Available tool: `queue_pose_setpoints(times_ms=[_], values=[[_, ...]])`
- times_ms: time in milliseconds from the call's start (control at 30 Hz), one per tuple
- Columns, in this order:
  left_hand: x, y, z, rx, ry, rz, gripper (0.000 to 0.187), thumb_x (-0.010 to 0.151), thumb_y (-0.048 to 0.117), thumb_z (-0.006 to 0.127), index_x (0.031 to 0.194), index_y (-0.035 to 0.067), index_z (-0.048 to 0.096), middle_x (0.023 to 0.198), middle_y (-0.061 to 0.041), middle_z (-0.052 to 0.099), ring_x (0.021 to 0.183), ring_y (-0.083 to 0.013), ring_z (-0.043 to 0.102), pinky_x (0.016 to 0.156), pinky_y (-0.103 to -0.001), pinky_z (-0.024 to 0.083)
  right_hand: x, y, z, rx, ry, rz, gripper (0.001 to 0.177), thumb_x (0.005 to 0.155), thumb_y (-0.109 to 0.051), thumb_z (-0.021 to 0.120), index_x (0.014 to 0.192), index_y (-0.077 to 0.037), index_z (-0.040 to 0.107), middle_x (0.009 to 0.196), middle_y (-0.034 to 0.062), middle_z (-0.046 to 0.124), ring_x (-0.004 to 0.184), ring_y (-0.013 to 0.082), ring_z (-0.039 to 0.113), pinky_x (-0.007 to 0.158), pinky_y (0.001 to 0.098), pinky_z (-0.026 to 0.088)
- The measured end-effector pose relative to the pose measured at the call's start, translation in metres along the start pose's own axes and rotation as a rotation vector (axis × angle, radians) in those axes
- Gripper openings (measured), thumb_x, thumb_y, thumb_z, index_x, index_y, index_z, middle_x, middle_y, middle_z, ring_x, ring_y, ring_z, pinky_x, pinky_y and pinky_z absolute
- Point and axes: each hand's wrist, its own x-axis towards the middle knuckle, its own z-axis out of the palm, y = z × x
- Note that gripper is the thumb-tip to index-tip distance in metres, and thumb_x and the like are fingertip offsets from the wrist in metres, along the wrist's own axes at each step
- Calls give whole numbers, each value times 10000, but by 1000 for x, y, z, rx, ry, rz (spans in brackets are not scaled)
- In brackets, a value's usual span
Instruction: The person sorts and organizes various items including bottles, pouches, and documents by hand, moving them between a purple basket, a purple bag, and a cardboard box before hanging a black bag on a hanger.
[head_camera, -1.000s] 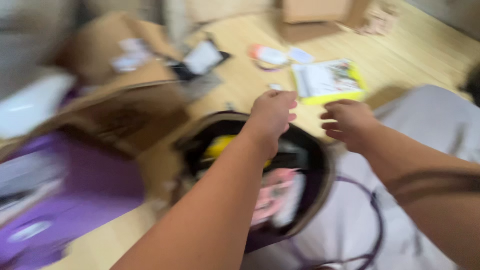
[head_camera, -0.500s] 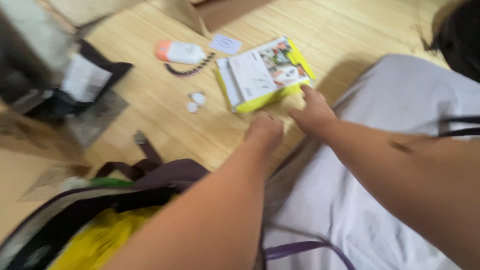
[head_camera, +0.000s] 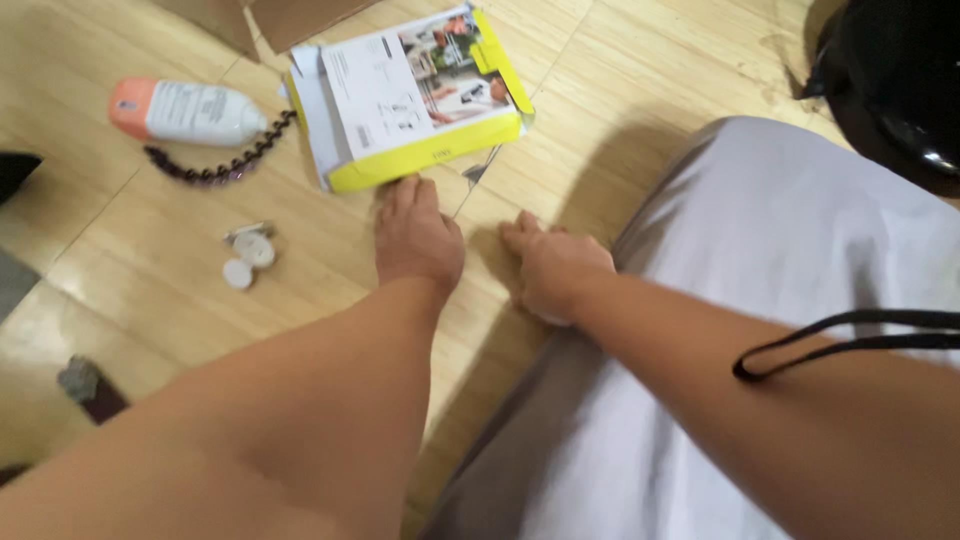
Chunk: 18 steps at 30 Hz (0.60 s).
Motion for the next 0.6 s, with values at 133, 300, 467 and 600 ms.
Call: queue_pose_setpoints(times_ms=[133, 300, 467, 600], values=[[23, 2, 7, 65, 36, -39, 359, 876, 226, 611, 1205, 87, 638, 1330, -116, 585, 1261, -361, 510, 1092, -509, 370, -3, -2, -9, -15, 20, 7, 816, 735, -344, 825, 1477, -313, 487, 1464, 18, 510, 1238, 273, 580, 975, 432, 499], [35, 17, -7, 197, -133, -188, 379, 880, 285, 624, 1207, 94, 632, 1236, -155, 578, 1183, -369, 506, 1040, -524, 372, 14, -6, -49, 11, -137, 156, 368, 861, -370, 712, 1226, -410, 744, 1158, -1, 743, 1099, 233, 701, 970, 414, 547], [33, 21, -11, 146, -57, -180, 390, 869, 283, 613, 1225, 125, 633, 1286, -113, 593, 1254, -349, 487, 1143, -536, 320, 68, 12, -71, 286, 129, 274, 334, 883, -356, 645, 1201, -303, 734, 1099, -29, 771, 1049, 244, 711, 934, 405, 560], [35, 20, -11, 163, -60, -156, 531, 846, 313, 611, 1353, 155, 592, 1326, -130, 566, 1250, -368, 471, 1128, -550, 292, 117, 41, -83, 371, 206, 301, 362, 923, -321, 586, 1263, -295, 706, 1147, 22, 748, 1074, 286, 684, 937, 435, 541]])
